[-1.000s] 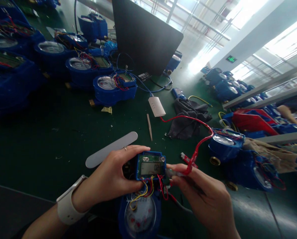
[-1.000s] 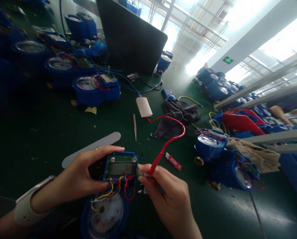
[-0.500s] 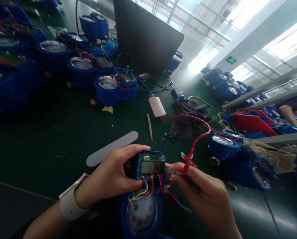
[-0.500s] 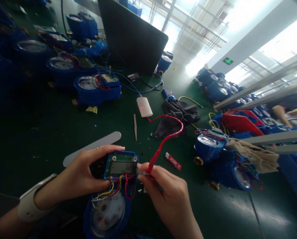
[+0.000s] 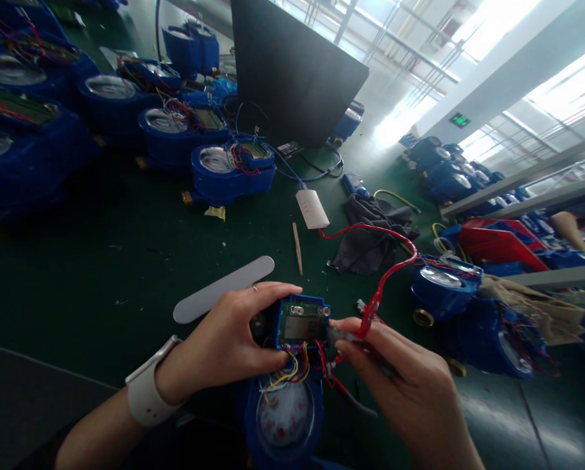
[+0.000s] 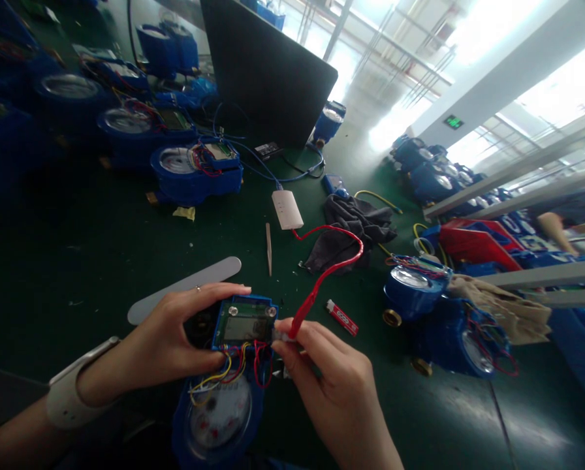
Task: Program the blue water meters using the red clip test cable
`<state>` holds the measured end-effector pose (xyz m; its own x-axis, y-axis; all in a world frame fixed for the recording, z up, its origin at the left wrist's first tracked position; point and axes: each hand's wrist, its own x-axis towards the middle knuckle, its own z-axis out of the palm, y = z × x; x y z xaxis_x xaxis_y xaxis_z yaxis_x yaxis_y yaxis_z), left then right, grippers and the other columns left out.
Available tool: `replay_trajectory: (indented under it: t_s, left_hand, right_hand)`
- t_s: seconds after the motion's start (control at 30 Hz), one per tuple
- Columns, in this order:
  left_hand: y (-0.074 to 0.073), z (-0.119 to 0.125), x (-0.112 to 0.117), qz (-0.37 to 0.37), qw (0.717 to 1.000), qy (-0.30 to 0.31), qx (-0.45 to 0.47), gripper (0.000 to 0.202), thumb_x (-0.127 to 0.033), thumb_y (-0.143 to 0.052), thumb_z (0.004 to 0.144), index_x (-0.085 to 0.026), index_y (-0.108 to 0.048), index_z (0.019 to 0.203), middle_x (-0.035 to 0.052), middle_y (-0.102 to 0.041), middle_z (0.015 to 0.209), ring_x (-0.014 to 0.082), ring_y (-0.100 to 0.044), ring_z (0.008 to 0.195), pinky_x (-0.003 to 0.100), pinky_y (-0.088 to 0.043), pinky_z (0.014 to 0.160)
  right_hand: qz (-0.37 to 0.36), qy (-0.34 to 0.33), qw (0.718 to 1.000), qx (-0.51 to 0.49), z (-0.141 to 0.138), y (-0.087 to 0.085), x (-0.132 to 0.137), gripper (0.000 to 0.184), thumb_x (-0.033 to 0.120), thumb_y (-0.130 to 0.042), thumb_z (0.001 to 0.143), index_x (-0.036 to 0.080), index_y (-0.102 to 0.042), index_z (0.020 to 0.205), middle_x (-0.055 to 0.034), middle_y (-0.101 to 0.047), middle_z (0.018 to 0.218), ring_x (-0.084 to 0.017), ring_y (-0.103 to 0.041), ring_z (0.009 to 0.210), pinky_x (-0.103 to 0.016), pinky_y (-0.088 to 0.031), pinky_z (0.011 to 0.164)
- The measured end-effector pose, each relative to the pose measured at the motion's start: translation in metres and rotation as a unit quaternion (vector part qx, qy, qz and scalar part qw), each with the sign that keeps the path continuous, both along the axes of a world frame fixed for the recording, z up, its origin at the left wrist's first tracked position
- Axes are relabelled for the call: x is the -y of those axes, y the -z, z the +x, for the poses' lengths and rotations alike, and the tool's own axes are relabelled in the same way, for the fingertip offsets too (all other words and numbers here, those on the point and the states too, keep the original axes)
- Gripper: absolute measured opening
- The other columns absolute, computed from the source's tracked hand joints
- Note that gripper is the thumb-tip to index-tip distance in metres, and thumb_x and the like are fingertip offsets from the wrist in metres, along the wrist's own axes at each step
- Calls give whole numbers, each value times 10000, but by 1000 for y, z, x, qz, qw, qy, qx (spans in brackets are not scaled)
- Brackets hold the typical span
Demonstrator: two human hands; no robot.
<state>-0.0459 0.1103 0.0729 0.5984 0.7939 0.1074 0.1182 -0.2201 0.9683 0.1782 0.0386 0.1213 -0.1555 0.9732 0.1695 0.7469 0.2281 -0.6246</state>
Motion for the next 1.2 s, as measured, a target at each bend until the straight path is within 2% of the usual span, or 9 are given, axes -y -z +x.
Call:
replay_trajectory:
  t_s: [0.27, 0.8, 1.2]
  left_hand:
    - [2, 2, 0, 23, 1000, -2, 0, 635, -80, -752, 658, -193, -591, 1261, 21, -679, 1245, 166, -659, 1103, 223, -508, 923]
    - [3, 2, 1, 30, 999, -11, -4, 629, -93, -760, 649, -190, -596, 1248, 30, -692, 1219, 185, -671, 1070, 244, -524, 880]
    - [1, 1, 2, 21, 1000, -6, -8, 603, -124, -737, 669, -197, -596, 1251, 64, -681, 1243, 237, -668, 1085, 303, -549, 855]
  right_hand:
    - [14, -15, 999, 33, -6, -7, -3, 102, 149, -660, 895, 220, -693, 960, 13, -753, 926, -71, -696, 646, -94, -549, 626]
    - [-1, -2, 1000, -18, -4, -2, -4, 215, 77, -692, 830, 235, -724, 972, 33, -784, 896, -74, -722, 663, -79, -568, 647]
    - [0, 11, 999, -30, -6, -3, -4, 186, 113, -704, 819, 230, -757, 952, -2, -798, 879, -139, -741, 631, -175, -618, 582]
